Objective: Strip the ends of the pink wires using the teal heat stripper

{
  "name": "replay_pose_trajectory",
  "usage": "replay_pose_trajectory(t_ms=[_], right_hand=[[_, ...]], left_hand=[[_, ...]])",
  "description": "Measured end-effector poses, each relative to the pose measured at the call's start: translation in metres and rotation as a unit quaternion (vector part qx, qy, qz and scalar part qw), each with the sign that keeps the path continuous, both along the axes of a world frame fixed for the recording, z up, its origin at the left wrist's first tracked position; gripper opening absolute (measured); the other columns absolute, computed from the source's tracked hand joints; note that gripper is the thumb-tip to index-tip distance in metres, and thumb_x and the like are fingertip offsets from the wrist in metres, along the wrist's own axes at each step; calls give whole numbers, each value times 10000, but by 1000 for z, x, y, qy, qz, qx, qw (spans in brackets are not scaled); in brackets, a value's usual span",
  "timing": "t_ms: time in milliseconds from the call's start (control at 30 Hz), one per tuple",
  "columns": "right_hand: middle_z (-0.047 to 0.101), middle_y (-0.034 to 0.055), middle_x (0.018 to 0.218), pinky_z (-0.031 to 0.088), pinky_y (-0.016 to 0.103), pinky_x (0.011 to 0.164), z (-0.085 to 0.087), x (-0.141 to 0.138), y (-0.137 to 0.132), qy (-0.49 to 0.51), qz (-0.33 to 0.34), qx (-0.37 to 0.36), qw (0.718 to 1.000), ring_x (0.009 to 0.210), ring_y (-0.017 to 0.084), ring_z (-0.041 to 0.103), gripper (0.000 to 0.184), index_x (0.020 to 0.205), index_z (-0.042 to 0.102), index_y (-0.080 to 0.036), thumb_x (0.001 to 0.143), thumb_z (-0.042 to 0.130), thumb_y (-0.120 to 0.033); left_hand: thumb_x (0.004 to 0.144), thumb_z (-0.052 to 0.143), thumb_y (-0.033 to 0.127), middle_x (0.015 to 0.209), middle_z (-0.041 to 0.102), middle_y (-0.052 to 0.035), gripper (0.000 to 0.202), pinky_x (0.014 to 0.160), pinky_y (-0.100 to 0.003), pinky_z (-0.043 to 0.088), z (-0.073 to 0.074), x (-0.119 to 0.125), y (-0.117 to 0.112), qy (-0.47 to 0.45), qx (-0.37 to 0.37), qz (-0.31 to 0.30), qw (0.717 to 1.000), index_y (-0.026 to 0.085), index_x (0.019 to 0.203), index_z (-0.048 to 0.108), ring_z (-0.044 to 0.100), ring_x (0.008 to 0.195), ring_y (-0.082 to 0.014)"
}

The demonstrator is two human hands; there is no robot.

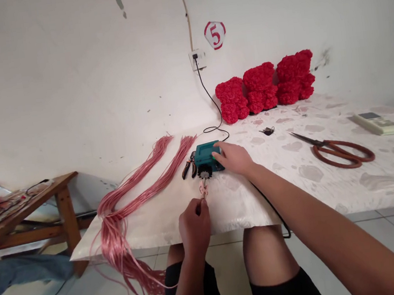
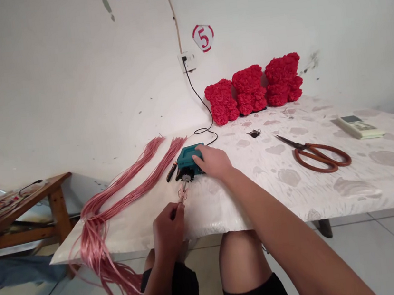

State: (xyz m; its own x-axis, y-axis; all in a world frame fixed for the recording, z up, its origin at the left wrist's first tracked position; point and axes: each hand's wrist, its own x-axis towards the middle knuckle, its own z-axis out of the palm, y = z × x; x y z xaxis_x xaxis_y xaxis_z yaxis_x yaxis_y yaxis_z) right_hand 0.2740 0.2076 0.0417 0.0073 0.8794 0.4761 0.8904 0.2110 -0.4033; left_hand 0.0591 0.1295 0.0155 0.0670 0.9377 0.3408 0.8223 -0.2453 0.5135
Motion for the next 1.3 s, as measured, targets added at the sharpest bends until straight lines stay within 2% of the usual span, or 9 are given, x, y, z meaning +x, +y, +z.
replay_pose_trajectory(t_ms=[100,233,567,800,967,1167,1300], right_hand=[[732,102,1187,501,354,803,-10,-1,8,35,-7,-16,999,1006,283,693,434,1351,562,-218,1045,374,-461],[704,104,1264,505,370,851,-21,-5,9,74,-4,-19,997,1068,287,677,450,1378,536,-234,1054,341,-478],[739,107,1100,487,368,785,-21,0,13,125,4,-18,992,948,286,677,412,1296,584,-234,1038,368,-472],[732,89,1045,483,365,790,-21,1,13,148,7,-10,989,914,264,662,383,1272,604,-239,1025,413,-461],[729,79,1021,486,374,802,-23,0,11,164,8,-8,986,896,256,660,389,1279,609,-244,1019,420,-463],[722,83,940,501,374,781,-20,1,10,176,0,-16,984,840,247,657,437,1319,612,-220,1004,425,-456],[697,120,987,505,403,803,-13,-6,-16,175,-26,-4,984,852,257,639,452,1348,587,-157,945,500,-341]], left_hand=[[991,611,351,641,583,44,310,629,-275,514,2,-1,1,1,-2,-6,1000,140,763,631,591,611,-122],[980,625,370,652,592,41,318,645,-285,523,6,-2,4,10,-12,-12,1000,141,760,631,597,619,-125],[971,633,373,641,578,44,318,658,-291,510,12,-1,3,13,-26,-25,999,145,750,631,587,625,-130],[913,620,279,550,508,56,269,588,-260,384,15,-1,0,-20,-19,-28,999,165,670,636,520,572,-129],[860,589,301,523,528,42,268,562,-262,358,17,-15,-22,-34,-43,-57,997,190,625,654,514,545,-133],[890,579,347,597,651,19,262,579,-262,418,22,-36,-61,-55,-89,-112,988,217,705,710,604,598,-164],[916,577,326,718,732,10,216,610,-266,470,24,-49,-80,-98,-82,-148,981,242,799,738,657,649,-169]])
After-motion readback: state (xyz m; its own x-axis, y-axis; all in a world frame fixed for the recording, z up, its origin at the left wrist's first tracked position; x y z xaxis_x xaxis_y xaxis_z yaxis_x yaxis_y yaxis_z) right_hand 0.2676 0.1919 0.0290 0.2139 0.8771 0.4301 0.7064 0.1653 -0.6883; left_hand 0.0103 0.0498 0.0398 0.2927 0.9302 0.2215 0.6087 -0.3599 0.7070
